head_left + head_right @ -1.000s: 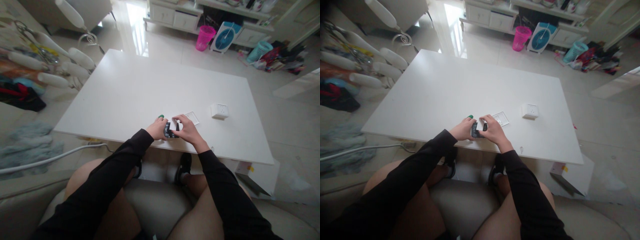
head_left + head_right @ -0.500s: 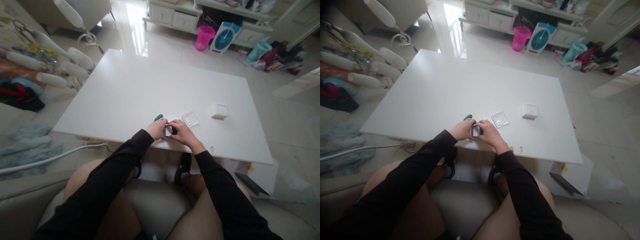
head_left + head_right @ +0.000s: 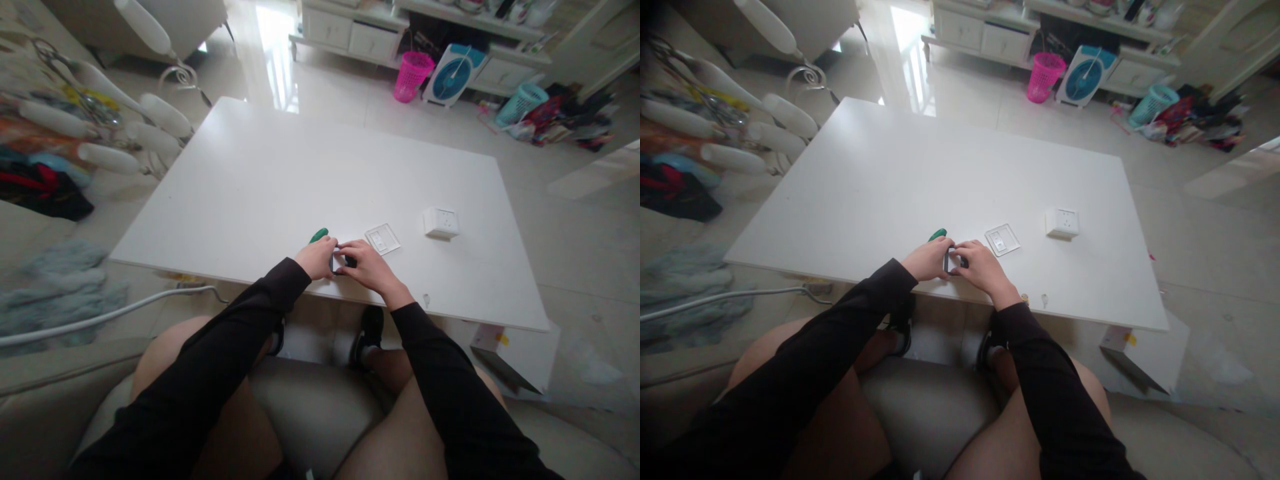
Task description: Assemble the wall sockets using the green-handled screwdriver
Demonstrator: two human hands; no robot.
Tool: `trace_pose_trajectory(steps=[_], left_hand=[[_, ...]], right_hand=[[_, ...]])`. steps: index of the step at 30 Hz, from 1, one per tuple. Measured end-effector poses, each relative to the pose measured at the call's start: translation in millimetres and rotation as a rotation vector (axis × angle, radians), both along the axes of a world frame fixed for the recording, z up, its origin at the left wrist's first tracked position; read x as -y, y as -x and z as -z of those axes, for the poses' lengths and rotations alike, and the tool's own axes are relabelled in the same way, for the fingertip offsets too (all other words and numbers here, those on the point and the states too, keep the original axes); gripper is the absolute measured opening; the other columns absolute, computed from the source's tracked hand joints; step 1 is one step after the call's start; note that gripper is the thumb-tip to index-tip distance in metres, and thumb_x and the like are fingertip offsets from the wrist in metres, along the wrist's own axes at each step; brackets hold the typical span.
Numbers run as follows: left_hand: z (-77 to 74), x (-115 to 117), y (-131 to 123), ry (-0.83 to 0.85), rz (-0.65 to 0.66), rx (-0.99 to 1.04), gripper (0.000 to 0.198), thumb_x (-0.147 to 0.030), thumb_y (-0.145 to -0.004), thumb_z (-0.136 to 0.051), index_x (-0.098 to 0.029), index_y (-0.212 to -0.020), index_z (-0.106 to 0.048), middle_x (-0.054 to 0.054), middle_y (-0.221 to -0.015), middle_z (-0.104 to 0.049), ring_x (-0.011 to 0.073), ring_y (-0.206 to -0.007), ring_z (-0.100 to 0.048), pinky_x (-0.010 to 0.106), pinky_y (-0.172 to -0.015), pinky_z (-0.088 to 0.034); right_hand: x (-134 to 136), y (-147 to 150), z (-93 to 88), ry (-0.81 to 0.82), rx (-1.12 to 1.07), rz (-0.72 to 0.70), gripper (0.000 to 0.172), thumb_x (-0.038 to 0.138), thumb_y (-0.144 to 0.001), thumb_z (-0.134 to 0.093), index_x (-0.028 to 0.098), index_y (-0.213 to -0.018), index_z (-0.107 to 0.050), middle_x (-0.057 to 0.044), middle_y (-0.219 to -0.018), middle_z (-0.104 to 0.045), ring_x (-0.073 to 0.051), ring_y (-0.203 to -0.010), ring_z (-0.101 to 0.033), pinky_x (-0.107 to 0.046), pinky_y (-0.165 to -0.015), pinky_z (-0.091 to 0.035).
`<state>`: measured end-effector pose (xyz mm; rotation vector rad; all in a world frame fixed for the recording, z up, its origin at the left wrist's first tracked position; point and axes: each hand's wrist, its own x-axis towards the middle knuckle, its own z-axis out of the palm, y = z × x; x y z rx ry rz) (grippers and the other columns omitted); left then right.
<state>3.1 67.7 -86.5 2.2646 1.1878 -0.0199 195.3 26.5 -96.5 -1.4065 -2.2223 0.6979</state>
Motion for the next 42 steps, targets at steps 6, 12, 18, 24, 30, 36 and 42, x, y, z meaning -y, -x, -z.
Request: trace_pose_trajectory(steps=[6,12,18,24,30,36,42], left_hand=[[-3.2,0,-1,0.000,-0.009,-0.002,0.073,-0.025,-0.063,-0.099,-0.016,-0.124,-0.058,0.015,-0.129,-0.064,0.0319,-0.118,-0.069,0.038,-0.101,-0.054],[-6.2,0,-2,-0.015,-0.007,-0.009,0.071,-0.022,-0.061,-0.100,-0.015,-0.120,-0.061,0.015,-0.126,-0.067,0.0324,-0.117,-0.069,0.038,-0.101,-0.053],[-8.2,0,-3,-0.032,0.002,-0.020,0.071,-0.024,-0.062,-0.100,-0.014,-0.121,-0.062,0.016,-0.125,-0.068,0.0330,-0.118,-0.068,0.039,-0.102,-0.053],[-6.5,0,-2,-0.042,-0.004,-0.010,0.069,-0.025,-0.060,-0.101,-0.016,-0.118,-0.064,0.014,-0.122,-0.069,0.0327,-0.115,-0.069,0.038,-0.099,-0.054],[-7.8,0,-3,-0.035,-0.011,-0.014,0.069,-0.023,-0.058,-0.102,-0.015,-0.116,-0.064,0.015,-0.122,-0.069,0.0337,-0.115,-0.069,0.039,-0.100,-0.054],[-10.5,3,-1,-0.008,-0.033,-0.069,0.072,-0.028,-0.064,-0.099,-0.018,-0.124,-0.062,0.016,-0.131,-0.067,0.0361,-0.116,-0.071,0.042,-0.095,-0.057],[-10.1,5,1,-0.008,-0.017,-0.076,0.071,-0.031,-0.066,-0.099,-0.021,-0.126,-0.061,0.014,-0.135,-0.067,0.0361,-0.120,-0.070,0.041,-0.096,-0.057]], right_hand=[[1,1,-3.0,-0.008,0.080,0.019,0.041,0.027,-0.081,-0.089,0.027,-0.121,-0.079,-0.008,-0.132,-0.077,-0.033,-0.123,-0.067,-0.053,-0.106,-0.055],[1,2,-4.3,-0.012,0.167,0.020,0.038,0.031,-0.083,-0.088,0.027,-0.120,-0.080,-0.007,-0.133,-0.077,-0.035,-0.124,-0.066,-0.054,-0.104,-0.056],[1,2,-4.8,-0.019,0.217,0.013,0.038,0.033,-0.084,-0.088,0.029,-0.121,-0.079,-0.006,-0.135,-0.076,-0.035,-0.122,-0.066,-0.054,-0.102,-0.056],[1,2,-4.5,-0.038,0.253,-0.003,0.032,0.035,-0.086,-0.086,0.031,-0.117,-0.080,-0.005,-0.134,-0.076,-0.034,-0.121,-0.065,-0.053,-0.098,-0.056],[2,4,-6.1,-0.054,0.278,-0.010,0.032,0.037,-0.086,-0.086,0.030,-0.116,-0.080,-0.007,-0.132,-0.077,-0.034,-0.121,-0.066,-0.052,-0.097,-0.056],[-2,0,-4.8,-0.030,0.213,-0.059,0.025,0.037,-0.085,-0.087,0.027,-0.107,-0.082,-0.008,-0.127,-0.078,-0.034,-0.123,-0.067,-0.051,-0.102,-0.056],[1,-3,-6.0,-0.034,0.159,-0.063,0.041,0.032,-0.080,-0.091,0.027,-0.119,-0.080,-0.010,-0.130,-0.078,-0.034,-0.121,-0.071,-0.050,-0.103,-0.057]])
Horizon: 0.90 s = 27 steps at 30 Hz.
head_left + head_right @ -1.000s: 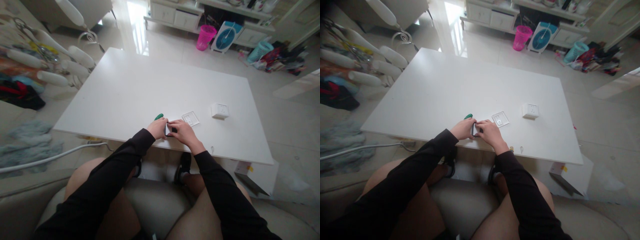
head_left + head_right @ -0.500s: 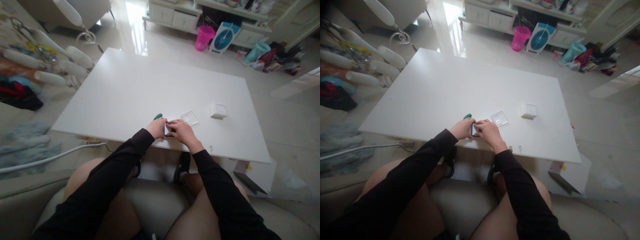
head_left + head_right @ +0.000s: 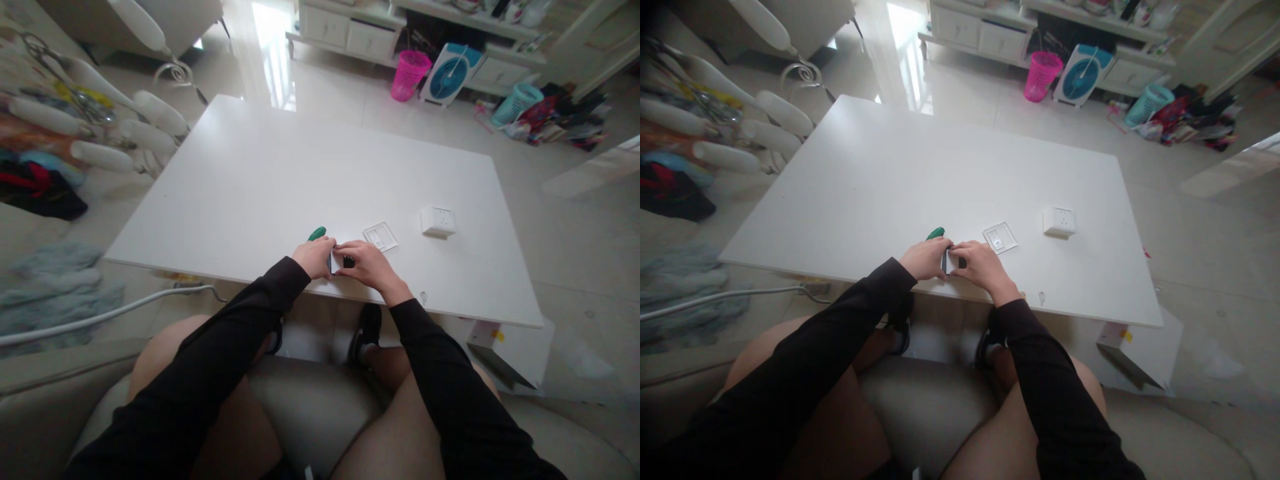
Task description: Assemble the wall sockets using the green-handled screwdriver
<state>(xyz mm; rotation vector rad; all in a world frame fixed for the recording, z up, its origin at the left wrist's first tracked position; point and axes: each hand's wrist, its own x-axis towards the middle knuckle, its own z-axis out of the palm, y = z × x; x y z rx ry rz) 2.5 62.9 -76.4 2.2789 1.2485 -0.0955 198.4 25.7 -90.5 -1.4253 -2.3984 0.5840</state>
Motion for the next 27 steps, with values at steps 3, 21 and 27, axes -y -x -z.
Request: trace_pose_trajectory(steps=[3,21,27], left_hand=[[-0.5,-0.6,-0.1,0.002,0.001,-0.001,0.070,-0.032,-0.067,-0.098,-0.021,-0.126,-0.061,0.013,-0.134,-0.067,0.0357,-0.121,-0.070,0.041,-0.097,-0.057],[-3.1,-1.4,-4.9,-0.018,0.048,-0.018,0.069,-0.030,-0.067,-0.099,-0.016,-0.122,-0.060,0.013,-0.129,-0.070,0.0303,-0.122,-0.069,0.034,-0.104,-0.052],[-1.1,-2.0,-5.2,-0.018,0.054,-0.018,0.069,-0.031,-0.065,-0.100,-0.014,-0.119,-0.061,0.015,-0.129,-0.069,0.0316,-0.121,-0.069,0.036,-0.102,-0.053]], right_hand=[[2.7,1.3,-4.3,0.010,0.013,0.047,0.042,0.034,-0.081,-0.091,0.029,-0.120,-0.078,-0.008,-0.129,-0.078,-0.032,-0.118,-0.073,-0.046,-0.099,-0.058],[0.5,4.0,-2.2,0.041,0.142,0.054,0.038,0.037,-0.086,-0.086,0.029,-0.122,-0.079,-0.006,-0.140,-0.072,-0.031,-0.128,-0.063,-0.047,-0.106,-0.055],[2.1,4.4,-6.5,0.076,0.201,0.132,0.035,0.046,-0.086,-0.085,0.034,-0.120,-0.081,-0.006,-0.144,-0.068,-0.032,-0.129,-0.062,-0.049,-0.103,-0.056]])
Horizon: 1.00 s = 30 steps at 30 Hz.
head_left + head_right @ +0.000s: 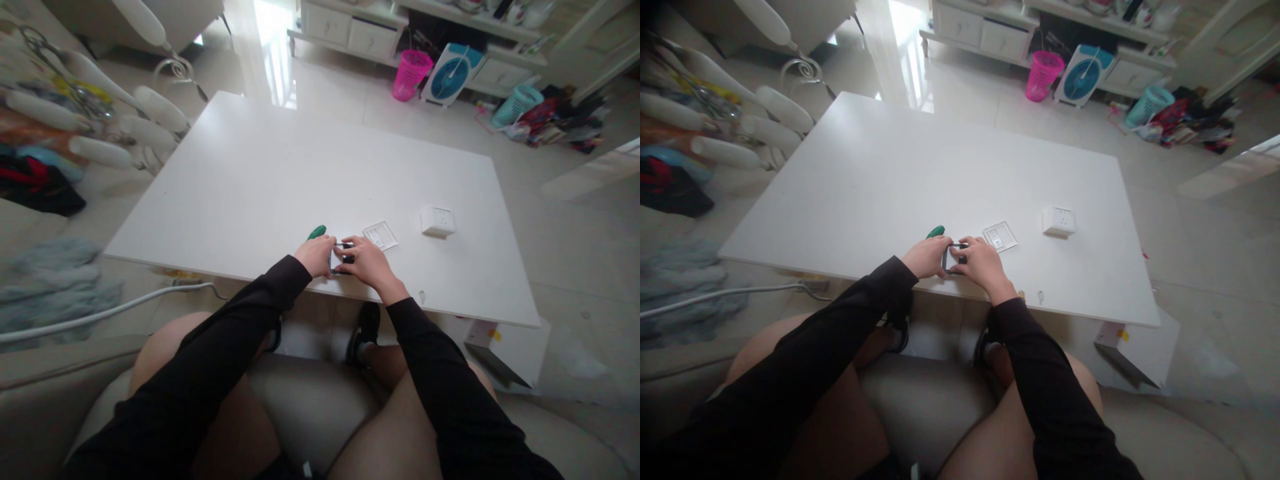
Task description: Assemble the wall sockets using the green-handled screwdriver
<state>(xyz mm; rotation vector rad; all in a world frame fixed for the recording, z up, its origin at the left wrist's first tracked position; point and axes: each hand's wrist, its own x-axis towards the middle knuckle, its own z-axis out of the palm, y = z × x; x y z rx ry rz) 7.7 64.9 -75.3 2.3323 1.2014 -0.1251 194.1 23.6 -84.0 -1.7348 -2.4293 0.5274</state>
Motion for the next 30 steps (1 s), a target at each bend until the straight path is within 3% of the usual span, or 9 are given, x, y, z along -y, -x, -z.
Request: trace_pose_trajectory(steps=[5,12,18,30], left_hand=[[-2.5,0.7,0.3,0.007,-0.005,-0.013,0.071,-0.031,-0.066,-0.100,-0.014,-0.122,-0.060,0.016,-0.131,-0.069,0.0319,-0.123,-0.068,0.036,-0.104,-0.054],[-3.3,0.0,1.4,0.033,-0.021,-0.016,0.076,-0.032,-0.064,-0.101,-0.017,-0.126,-0.059,0.013,-0.132,-0.069,0.0316,-0.123,-0.069,0.037,-0.103,-0.055],[-5.9,1.1,0.9,0.042,-0.013,-0.016,0.073,-0.033,-0.066,-0.100,-0.019,-0.124,-0.057,0.013,-0.135,-0.068,0.0308,-0.126,-0.068,0.036,-0.105,-0.054],[1.0,0.4,2.1,0.038,-0.002,0.028,0.077,-0.029,-0.064,-0.100,-0.019,-0.126,-0.055,0.013,-0.134,-0.068,0.0312,-0.126,-0.068,0.036,-0.105,-0.053]], right_hand=[[0.2,2.3,-0.3,0.042,-0.024,0.076,0.038,0.049,-0.082,-0.088,0.037,-0.118,-0.082,-0.006,-0.141,-0.069,-0.032,-0.128,-0.064,-0.047,-0.102,-0.057],[2.3,-0.4,-1.2,0.045,-0.137,0.061,0.051,0.036,-0.082,-0.089,0.027,-0.130,-0.075,-0.008,-0.136,-0.075,-0.030,-0.127,-0.068,-0.043,-0.108,-0.055],[3.8,2.1,-6.2,0.029,-0.116,0.044,0.049,0.035,-0.082,-0.089,0.026,-0.128,-0.076,-0.009,-0.134,-0.076,-0.030,-0.125,-0.070,-0.044,-0.109,-0.055],[1.9,0.6,-5.4,0.075,-0.064,0.011,0.046,0.047,-0.089,-0.081,0.027,-0.131,-0.075,-0.010,-0.145,-0.067,-0.032,-0.128,-0.066,-0.045,-0.107,-0.055]])
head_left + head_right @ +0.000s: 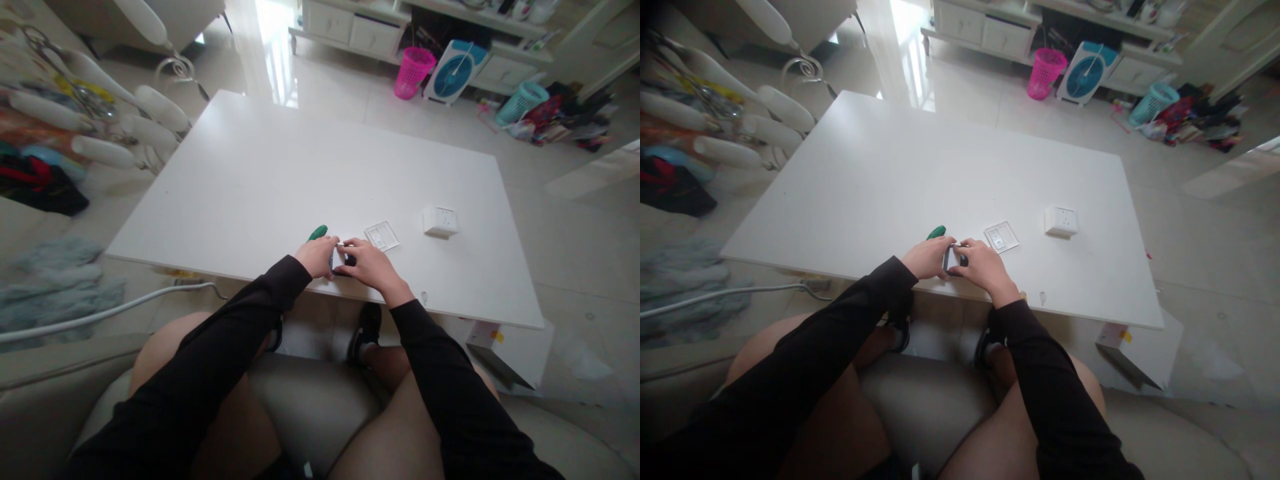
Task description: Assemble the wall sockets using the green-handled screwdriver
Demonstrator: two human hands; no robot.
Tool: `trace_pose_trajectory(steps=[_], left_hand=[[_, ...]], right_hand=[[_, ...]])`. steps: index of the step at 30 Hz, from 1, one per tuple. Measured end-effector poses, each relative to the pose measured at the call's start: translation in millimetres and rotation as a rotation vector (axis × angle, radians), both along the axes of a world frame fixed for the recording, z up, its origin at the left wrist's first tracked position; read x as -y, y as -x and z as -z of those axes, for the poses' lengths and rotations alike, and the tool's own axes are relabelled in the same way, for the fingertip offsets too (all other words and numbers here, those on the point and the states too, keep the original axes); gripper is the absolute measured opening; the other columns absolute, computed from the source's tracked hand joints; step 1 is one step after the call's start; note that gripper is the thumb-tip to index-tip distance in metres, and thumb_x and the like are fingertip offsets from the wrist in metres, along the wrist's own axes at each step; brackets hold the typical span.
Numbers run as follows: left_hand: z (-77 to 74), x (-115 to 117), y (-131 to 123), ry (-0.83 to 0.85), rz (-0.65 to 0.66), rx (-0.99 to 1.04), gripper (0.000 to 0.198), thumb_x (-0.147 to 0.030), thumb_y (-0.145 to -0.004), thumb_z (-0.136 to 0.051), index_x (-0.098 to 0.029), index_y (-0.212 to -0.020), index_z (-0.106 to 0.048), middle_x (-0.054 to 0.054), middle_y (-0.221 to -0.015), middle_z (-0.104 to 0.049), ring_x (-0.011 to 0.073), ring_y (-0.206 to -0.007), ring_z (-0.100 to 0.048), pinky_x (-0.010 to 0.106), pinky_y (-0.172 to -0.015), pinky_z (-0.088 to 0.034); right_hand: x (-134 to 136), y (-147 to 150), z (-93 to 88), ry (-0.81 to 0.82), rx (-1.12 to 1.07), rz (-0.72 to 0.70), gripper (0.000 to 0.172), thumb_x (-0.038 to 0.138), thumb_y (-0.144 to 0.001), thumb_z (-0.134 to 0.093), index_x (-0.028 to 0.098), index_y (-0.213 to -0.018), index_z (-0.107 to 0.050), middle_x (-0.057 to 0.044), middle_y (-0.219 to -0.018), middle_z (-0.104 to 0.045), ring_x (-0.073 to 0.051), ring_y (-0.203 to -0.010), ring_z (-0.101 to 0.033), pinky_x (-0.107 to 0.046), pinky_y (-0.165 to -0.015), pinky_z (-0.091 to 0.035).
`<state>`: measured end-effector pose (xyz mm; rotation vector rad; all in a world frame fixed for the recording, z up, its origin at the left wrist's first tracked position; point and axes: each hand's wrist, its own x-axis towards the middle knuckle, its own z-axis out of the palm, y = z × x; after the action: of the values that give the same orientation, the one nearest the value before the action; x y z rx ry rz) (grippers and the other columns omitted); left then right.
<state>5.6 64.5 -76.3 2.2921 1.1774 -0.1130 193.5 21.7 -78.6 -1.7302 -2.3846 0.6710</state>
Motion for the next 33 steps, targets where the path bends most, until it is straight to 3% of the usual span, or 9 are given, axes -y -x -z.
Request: trace_pose_trajectory(steps=[7,11,14,17,26,33], left_hand=[[-0.9,0,0,-0.007,0.002,-0.006,0.081,-0.029,-0.064,-0.100,-0.019,-0.130,-0.055,0.015,-0.136,-0.067,0.0330,-0.129,-0.067,0.038,-0.107,-0.052],[-3.2,0,0,0.002,0.001,-0.023,0.079,-0.028,-0.064,-0.099,-0.019,-0.130,-0.057,0.015,-0.135,-0.067,0.0332,-0.126,-0.068,0.038,-0.105,-0.053],[-2.6,0,0,0.007,0.006,-0.025,0.081,-0.027,-0.063,-0.099,-0.018,-0.132,-0.056,0.015,-0.136,-0.067,0.0322,-0.126,-0.068,0.037,-0.106,-0.053],[-0.9,-1,0,0.012,0.013,-0.013,0.082,-0.028,-0.064,-0.099,-0.017,-0.133,-0.056,0.015,-0.136,-0.066,0.0316,-0.127,-0.067,0.036,-0.107,-0.053],[-3.5,0,0,0.017,0.008,-0.022,0.083,-0.028,-0.064,-0.099,-0.018,-0.134,-0.055,0.015,-0.138,-0.065,0.0318,-0.127,-0.067,0.036,-0.106,-0.052],[-3.4,0,0,0.013,0.010,-0.028,0.080,-0.029,-0.065,-0.098,-0.018,-0.133,-0.056,0.014,-0.137,-0.066,0.0314,-0.124,-0.068,0.036,-0.105,-0.052]], right_hand=[[1,1,7.3,0.014,-0.111,0.057,0.047,0.045,-0.086,-0.083,0.026,-0.129,-0.075,-0.011,-0.141,-0.068,-0.030,-0.130,-0.063,-0.044,-0.110,-0.053],[-7,-5,10.0,-0.018,-0.177,0.169,0.033,0.042,-0.101,-0.062,0.021,-0.122,-0.076,-0.011,-0.130,-0.073,-0.025,-0.124,-0.066,-0.039,-0.112,-0.049],[-13,-20,13.7,-0.055,-0.012,0.353,0.036,0.034,-0.102,-0.054,0.014,-0.126,-0.072,-0.016,-0.132,-0.072,-0.028,-0.130,-0.062,-0.041,-0.116,-0.045],[-14,-36,17.4,0.011,0.183,0.434,0.040,0.031,-0.099,-0.053,0.012,-0.130,-0.069,-0.020,-0.136,-0.069,-0.032,-0.132,-0.059,-0.043,-0.115,-0.045],[-7,-38,9.2,0.129,0.380,0.415,0.040,0.036,-0.097,-0.050,0.013,-0.124,-0.068,-0.022,-0.132,-0.070,-0.037,-0.123,-0.064,-0.046,-0.099,-0.053],[-6,-36,6.5,0.148,0.400,0.414,0.039,0.038,-0.097,-0.050,0.015,-0.124,-0.067,-0.022,-0.138,-0.066,-0.039,-0.127,-0.061,-0.052,-0.102,-0.052]])
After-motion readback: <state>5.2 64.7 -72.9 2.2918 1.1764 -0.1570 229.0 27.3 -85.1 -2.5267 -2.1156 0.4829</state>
